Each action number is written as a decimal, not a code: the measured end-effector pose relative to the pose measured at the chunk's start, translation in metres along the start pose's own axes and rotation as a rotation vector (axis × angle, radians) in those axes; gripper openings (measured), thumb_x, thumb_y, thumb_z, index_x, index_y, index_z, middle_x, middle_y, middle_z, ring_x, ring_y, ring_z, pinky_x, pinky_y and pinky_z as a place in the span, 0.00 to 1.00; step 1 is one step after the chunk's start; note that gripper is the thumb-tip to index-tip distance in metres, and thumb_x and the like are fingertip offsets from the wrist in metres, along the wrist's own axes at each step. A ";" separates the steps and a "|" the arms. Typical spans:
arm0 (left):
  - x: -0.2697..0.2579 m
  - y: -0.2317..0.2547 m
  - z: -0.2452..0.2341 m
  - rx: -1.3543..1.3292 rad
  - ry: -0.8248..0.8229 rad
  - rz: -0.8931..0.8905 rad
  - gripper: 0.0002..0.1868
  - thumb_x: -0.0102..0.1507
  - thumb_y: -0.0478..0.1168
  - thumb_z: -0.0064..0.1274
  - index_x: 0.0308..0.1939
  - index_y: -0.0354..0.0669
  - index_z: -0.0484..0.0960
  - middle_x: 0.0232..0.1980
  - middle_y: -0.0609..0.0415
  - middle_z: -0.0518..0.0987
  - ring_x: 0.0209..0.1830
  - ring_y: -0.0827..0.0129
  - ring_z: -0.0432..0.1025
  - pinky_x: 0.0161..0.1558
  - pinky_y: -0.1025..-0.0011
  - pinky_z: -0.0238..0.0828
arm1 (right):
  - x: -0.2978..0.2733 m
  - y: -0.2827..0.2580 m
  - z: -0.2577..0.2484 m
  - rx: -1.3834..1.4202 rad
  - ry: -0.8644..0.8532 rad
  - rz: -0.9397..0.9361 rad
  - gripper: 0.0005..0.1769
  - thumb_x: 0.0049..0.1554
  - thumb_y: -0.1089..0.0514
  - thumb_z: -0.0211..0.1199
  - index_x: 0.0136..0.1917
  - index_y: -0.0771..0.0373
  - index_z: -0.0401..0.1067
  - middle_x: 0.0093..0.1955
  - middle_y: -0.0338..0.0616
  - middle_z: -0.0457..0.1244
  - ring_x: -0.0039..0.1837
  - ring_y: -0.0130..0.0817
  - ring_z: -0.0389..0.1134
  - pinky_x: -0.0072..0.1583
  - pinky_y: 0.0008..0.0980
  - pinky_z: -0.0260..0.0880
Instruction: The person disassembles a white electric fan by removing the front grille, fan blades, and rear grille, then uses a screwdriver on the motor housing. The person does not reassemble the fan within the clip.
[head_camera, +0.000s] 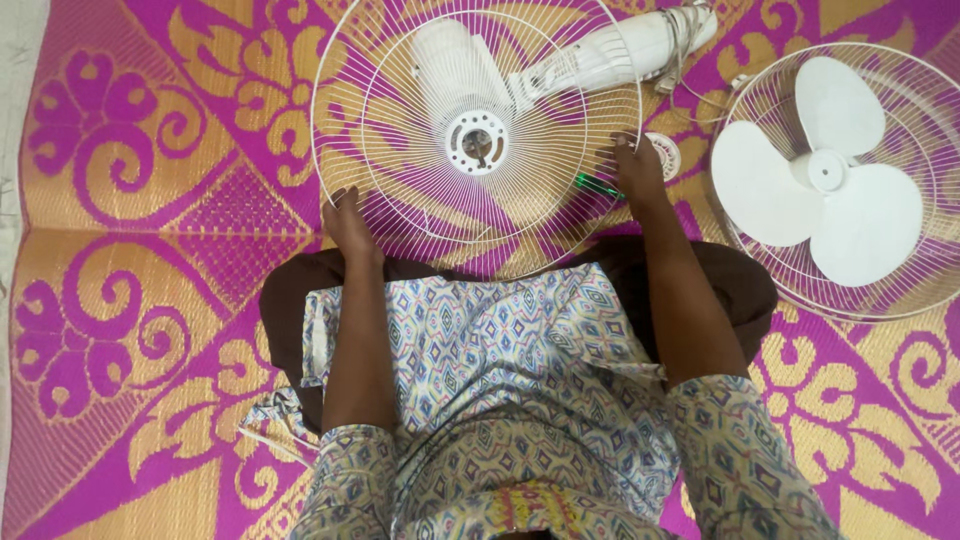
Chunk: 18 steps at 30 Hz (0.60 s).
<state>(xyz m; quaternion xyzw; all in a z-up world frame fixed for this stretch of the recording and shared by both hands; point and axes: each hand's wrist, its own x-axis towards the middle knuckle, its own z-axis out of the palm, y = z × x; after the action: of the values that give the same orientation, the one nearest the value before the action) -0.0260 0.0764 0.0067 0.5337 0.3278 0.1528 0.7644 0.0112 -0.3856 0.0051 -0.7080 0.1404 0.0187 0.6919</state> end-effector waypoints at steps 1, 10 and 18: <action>0.001 -0.001 0.000 0.011 0.003 0.000 0.19 0.64 0.39 0.52 0.57 0.37 0.74 0.53 0.51 0.78 0.52 0.65 0.74 0.54 0.64 0.74 | -0.001 0.000 0.000 -0.009 -0.002 -0.044 0.20 0.69 0.50 0.51 0.66 0.66 0.64 0.55 0.51 0.69 0.53 0.35 0.73 0.53 0.33 0.76; 0.002 -0.027 0.005 0.459 0.047 0.182 0.43 0.59 0.44 0.64 0.71 0.35 0.57 0.67 0.39 0.66 0.67 0.51 0.63 0.66 0.56 0.61 | -0.008 -0.010 0.014 -0.036 0.167 -0.281 0.19 0.73 0.50 0.47 0.62 0.68 0.68 0.50 0.49 0.69 0.50 0.32 0.73 0.51 0.33 0.77; -0.061 -0.032 0.078 1.123 -0.365 0.934 0.52 0.58 0.54 0.71 0.74 0.34 0.57 0.80 0.32 0.50 0.81 0.40 0.43 0.71 0.34 0.41 | -0.011 -0.025 0.022 -0.092 0.247 -0.302 0.18 0.71 0.50 0.50 0.58 0.68 0.70 0.47 0.43 0.68 0.46 0.29 0.73 0.45 0.30 0.77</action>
<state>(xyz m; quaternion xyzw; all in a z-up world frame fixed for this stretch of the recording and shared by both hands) -0.0234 -0.0277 0.0146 0.9437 -0.0360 0.1801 0.2752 0.0100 -0.3621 0.0308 -0.7489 0.1151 -0.1659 0.6311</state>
